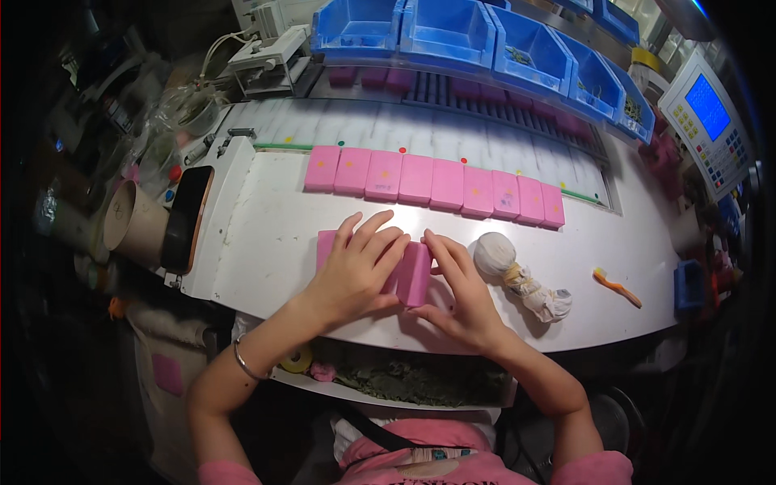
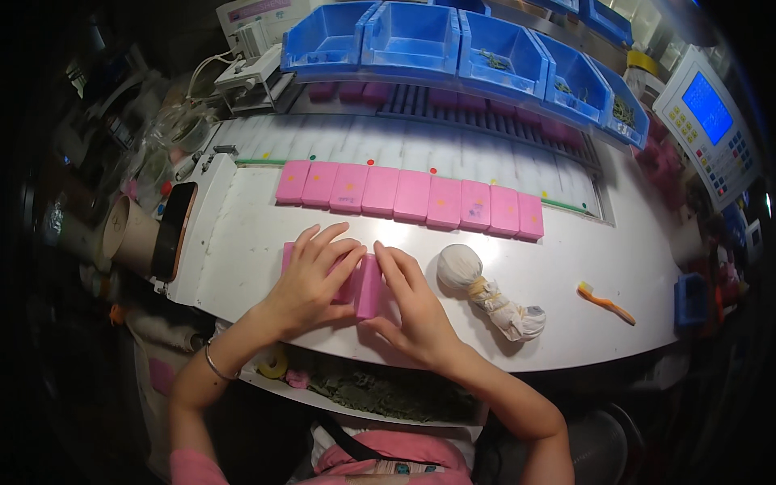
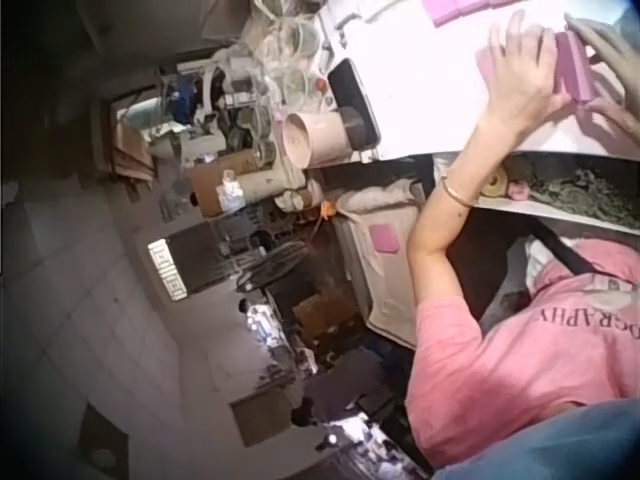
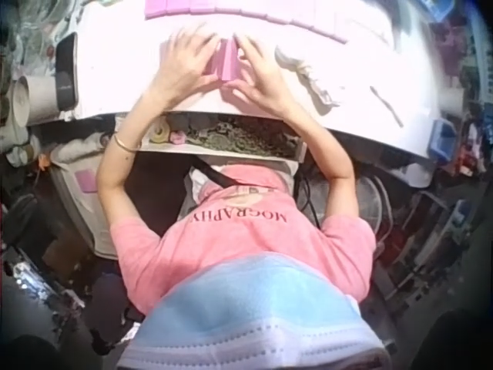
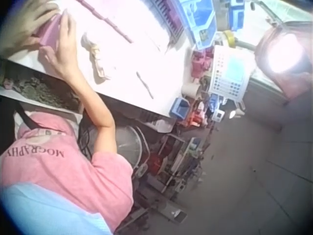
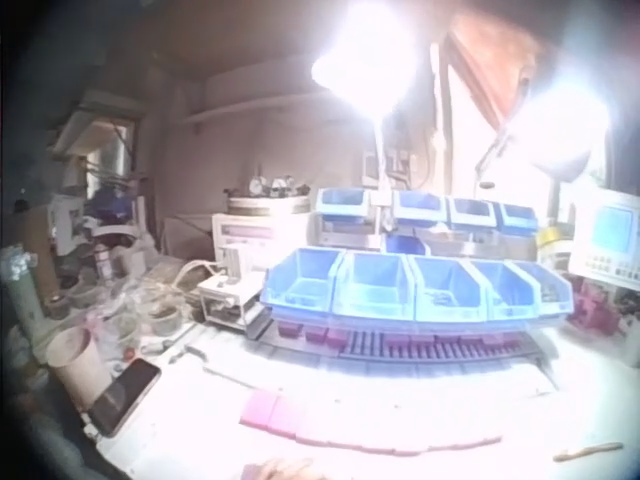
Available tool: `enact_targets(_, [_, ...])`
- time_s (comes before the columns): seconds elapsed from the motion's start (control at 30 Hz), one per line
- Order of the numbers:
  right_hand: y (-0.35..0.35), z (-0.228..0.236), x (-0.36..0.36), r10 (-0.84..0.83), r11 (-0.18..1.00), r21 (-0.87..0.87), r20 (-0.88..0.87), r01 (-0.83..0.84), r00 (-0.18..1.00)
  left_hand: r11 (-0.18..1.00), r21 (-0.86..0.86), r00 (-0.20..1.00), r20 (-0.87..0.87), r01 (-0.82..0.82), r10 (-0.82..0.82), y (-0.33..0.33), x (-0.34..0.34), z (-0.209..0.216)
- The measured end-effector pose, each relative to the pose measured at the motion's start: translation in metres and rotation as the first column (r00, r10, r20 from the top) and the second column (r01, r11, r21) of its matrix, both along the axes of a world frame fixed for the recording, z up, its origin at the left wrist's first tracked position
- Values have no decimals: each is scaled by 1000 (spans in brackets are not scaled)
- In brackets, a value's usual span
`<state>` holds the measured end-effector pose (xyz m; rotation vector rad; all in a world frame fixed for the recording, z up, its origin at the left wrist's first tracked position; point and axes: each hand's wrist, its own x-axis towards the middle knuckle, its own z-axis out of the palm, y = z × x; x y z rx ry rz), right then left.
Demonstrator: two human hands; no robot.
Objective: Assembling small metal components and pins into pink plastic housings using tweezers and a manual press tool.
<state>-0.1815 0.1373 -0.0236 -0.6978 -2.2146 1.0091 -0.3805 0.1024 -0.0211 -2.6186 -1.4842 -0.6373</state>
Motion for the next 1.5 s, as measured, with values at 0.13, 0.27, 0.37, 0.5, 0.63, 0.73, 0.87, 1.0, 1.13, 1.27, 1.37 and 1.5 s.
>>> enact_targets(0.13, [-6, 27, 10, -100, 969, 228, -8, 99, 995, 981, -189, 975, 220, 38, 5, -9, 17, 29])
enact_targets(0.27, [-8, 45, 23, -145, 937, 310, -79, 163, 986, 767, -507, 689, 715, 393, 120, -21, 36, 40])
enact_targets(0.37, [-13, 56, 28, -159, 899, 406, -48, 164, 986, 542, -482, 232, 854, 688, 465, -27, 66, 43])
enact_targets(0.5, [-19, 53, 35, -195, 881, 426, -64, 203, 979, 614, -514, 90, 805, 599, 587, -26, 97, 36])
enact_targets(0.63, [-15, 51, 42, -209, 870, 449, -37, 203, 977, 652, -464, -39, 797, 600, 603, -24, 107, 28])
enact_targets(0.73, [-3, 65, 50, -122, 905, 417, 54, 89, 991, 638, -482, 44, 817, 601, 575, -21, 105, 25])
enact_targets(0.87, [16, 57, 60, -55, 880, 471, -36, 65, 998, 498, -565, 297, 803, 658, 517, -19, 95, 27])
enact_targets(1.0, [19, 61, 62, -21, 837, 544, -62, 51, 998, 549, -562, 255, 804, 618, 537, -19, 97, 28])
enact_targets(1.13, [15, 57, 63, 39, 784, 619, -115, 41, 993, 593, -508, 103, 806, 625, 583, -18, 100, 26])
enact_targets(1.27, [-6, 54, 55, 79, 751, 660, -107, 11, 991, 727, -469, -81, 811, 500, 579, -15, 104, 12])
enact_targets(1.37, [-31, 50, 45, 45, 725, 688, 18, -44, 999, 701, -470, -323, 653, 537, 685, -11, 107, 16])
enact_targets(1.5, [-42, 50, 41, 108, 809, 574, 74, -131, 991, 632, -307, -452, 488, 712, 746, -13, 102, 9])
